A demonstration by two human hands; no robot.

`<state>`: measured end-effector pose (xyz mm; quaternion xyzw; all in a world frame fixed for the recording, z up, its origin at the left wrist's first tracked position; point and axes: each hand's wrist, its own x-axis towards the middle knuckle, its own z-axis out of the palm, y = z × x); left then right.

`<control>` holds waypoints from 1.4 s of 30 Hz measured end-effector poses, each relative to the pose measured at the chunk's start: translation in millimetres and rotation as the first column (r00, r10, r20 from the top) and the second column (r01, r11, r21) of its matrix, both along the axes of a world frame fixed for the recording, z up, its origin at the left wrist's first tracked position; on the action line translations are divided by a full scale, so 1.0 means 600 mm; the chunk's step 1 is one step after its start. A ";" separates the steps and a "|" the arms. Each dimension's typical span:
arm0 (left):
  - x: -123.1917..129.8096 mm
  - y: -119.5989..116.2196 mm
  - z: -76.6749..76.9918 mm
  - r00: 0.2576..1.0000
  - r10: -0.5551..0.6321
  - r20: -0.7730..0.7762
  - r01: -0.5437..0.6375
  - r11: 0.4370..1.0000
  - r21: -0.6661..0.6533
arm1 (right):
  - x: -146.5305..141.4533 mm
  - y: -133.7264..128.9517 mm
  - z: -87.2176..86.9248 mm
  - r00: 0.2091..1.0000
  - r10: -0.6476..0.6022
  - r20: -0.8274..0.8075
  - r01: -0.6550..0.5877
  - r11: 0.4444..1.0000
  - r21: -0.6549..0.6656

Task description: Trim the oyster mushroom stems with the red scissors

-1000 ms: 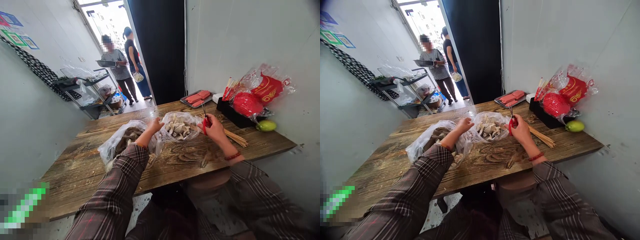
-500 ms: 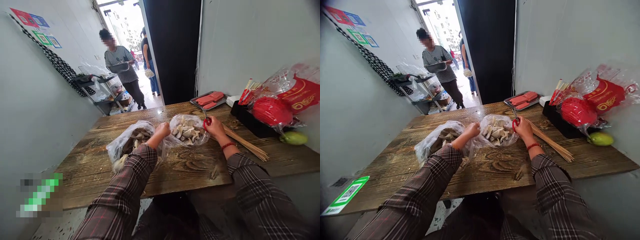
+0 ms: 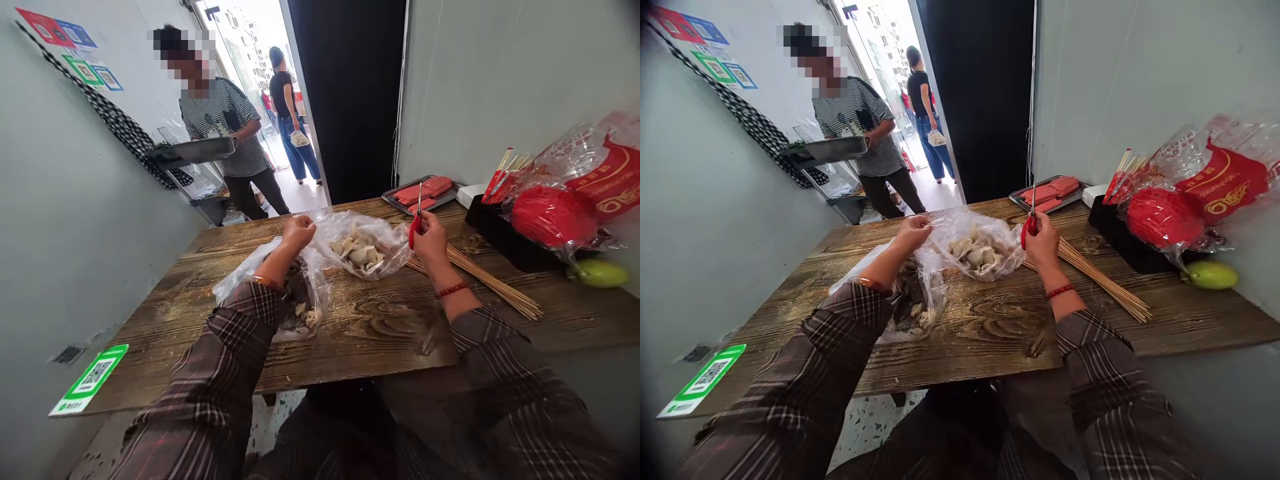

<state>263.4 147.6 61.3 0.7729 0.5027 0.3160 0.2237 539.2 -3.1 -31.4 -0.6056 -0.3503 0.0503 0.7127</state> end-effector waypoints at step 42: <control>0.109 -0.298 -0.084 0.618 -0.500 -0.607 0.673 0.735 0.079 | 0.011 -0.069 0.042 0.821 0.282 -0.496 -0.087 0.921 0.380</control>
